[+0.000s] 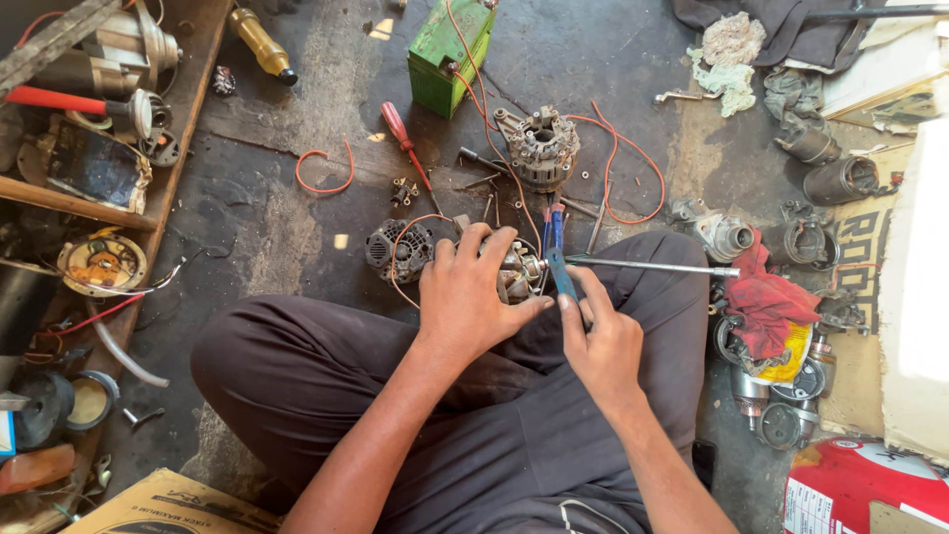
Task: The person uses pliers to adjust components inside a disassembled motor while sitting on the floor. They then use a T-handle wrench to tighten parts of the motor.
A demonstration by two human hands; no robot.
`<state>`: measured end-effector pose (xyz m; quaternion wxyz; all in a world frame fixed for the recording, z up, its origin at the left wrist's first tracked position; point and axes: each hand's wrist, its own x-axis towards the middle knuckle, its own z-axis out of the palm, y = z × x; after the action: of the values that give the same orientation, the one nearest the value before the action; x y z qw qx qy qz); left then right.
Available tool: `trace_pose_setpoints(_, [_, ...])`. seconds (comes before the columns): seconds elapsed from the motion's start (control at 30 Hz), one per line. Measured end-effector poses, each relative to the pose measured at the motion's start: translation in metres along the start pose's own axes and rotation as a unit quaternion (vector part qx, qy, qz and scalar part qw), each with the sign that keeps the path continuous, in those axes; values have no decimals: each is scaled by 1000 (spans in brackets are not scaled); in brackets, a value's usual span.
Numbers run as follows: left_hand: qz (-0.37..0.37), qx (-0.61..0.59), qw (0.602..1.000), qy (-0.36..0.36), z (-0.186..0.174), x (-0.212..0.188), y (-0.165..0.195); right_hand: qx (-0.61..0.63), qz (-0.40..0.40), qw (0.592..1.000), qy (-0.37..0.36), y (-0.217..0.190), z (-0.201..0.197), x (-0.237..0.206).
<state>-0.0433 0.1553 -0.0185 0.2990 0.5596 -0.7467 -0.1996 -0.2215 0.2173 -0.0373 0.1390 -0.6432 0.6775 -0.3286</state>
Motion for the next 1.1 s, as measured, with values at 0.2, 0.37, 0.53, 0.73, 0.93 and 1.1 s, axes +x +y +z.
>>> trace_pose_setpoints(0.2, [12, 3, 1000, 5, 3, -3, -1, -5, 6, 1000, 4, 2, 6, 8])
trace_pose_setpoints(0.37, [15, 3, 1000, 12, 6, -4, -3, -3, 1, 1000, -7, 2, 5, 12])
trace_pose_setpoints(0.53, [20, 6, 1000, 16, 8, -5, -6, 0, -8, 1000, 14, 2, 2, -7])
trace_pose_setpoints(0.73, [12, 7, 1000, 11, 8, -5, -1, 7, -14, 1000, 27, 10, 11, 5])
trace_pose_setpoints(0.93, [15, 5, 1000, 7, 9, -3, -3, 14, -12, 1000, 25, 12, 7, -11])
trace_pose_setpoints(1.1, [22, -3, 1000, 9, 7, -4, -3, 7, -37, 998, 49, 14, 17, -3])
